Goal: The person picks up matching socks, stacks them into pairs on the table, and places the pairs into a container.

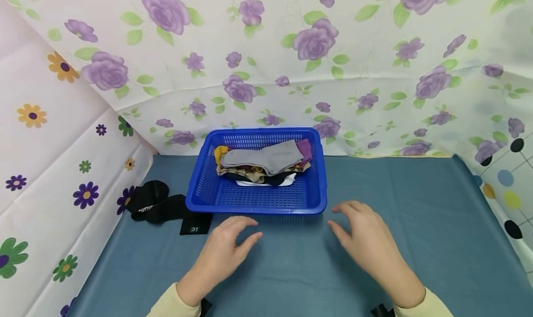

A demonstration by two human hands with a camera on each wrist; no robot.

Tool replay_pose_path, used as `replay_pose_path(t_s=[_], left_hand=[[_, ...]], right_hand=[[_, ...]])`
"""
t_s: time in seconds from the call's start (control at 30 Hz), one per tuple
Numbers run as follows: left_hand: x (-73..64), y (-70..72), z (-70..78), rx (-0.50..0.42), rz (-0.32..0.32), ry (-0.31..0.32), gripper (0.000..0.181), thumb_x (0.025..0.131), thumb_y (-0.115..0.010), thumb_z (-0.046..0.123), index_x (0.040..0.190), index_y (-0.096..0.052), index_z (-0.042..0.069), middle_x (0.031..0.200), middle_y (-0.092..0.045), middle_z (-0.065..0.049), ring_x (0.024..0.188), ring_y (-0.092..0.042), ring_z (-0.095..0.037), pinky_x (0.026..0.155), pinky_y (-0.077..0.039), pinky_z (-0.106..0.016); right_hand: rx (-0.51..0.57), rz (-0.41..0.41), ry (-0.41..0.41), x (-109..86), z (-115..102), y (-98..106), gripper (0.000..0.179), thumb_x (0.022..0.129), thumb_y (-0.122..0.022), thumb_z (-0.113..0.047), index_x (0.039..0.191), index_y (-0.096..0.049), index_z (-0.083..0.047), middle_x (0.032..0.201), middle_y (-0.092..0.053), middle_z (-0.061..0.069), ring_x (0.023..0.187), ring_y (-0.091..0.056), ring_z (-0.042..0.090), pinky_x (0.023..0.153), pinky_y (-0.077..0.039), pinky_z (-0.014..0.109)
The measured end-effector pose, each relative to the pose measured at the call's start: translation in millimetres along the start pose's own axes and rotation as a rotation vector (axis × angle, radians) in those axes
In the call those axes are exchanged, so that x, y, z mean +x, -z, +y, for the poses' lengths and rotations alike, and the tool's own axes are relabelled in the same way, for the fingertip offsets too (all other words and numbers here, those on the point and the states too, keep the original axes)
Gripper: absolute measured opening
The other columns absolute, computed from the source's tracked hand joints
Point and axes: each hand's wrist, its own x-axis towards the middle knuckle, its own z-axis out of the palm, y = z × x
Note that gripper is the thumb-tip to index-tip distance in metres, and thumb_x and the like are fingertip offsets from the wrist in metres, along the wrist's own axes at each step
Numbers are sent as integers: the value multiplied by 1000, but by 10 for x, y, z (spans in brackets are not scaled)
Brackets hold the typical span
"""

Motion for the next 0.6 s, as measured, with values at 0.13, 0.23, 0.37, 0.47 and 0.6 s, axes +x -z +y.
replay_pose_path(t_s=[0.13, 0.23, 0.37, 0.47, 0.6], left_hand=[[-50, -146, -90, 81, -123, 13, 29, 86, -65, 40, 108, -66, 20, 109, -64, 6, 104, -59, -11, 88, -51, -36], [-76, -197, -164, 145, -168, 21, 32, 85, -67, 40, 109, -66, 18, 110, -64, 4, 106, -59, -14, 90, -49, -40], [-118, -148, -331, 224, -135, 79, 33, 83, -69, 40, 108, -66, 19, 107, -65, 3, 103, -60, -16, 87, -49, -42], [-158, -33, -533, 293, -62, 156, 34, 81, -71, 38, 107, -66, 17, 105, -66, -1, 101, -60, -19, 85, -49, -42], [-189, 99, -850, 336, 34, 272, 51, 76, -76, 36, 114, -60, 6, 116, -59, -15, 109, -54, -32, 86, -46, -51]], right_hand=[[-24, 26, 57, -99, 76, -191, 21, 77, -76, -29, 94, -68, -21, 98, -66, 0, 92, -62, 22, 73, -51, 43], [-42, 22, 91, -135, 93, -279, 21, 76, -77, -29, 91, -69, -18, 99, -66, 2, 93, -61, 24, 76, -50, 45], [-63, -4, 108, -149, 72, -322, 24, 76, -77, -32, 93, -71, -17, 105, -65, 7, 98, -60, 27, 79, -49, 48], [-72, -28, 115, -145, 65, -348, 26, 77, -75, -35, 95, -71, -18, 108, -64, 7, 101, -59, 27, 80, -49, 49], [-78, -58, 111, -152, 87, -390, 26, 78, -75, -36, 96, -70, -18, 107, -64, 4, 101, -59, 25, 80, -49, 48]])
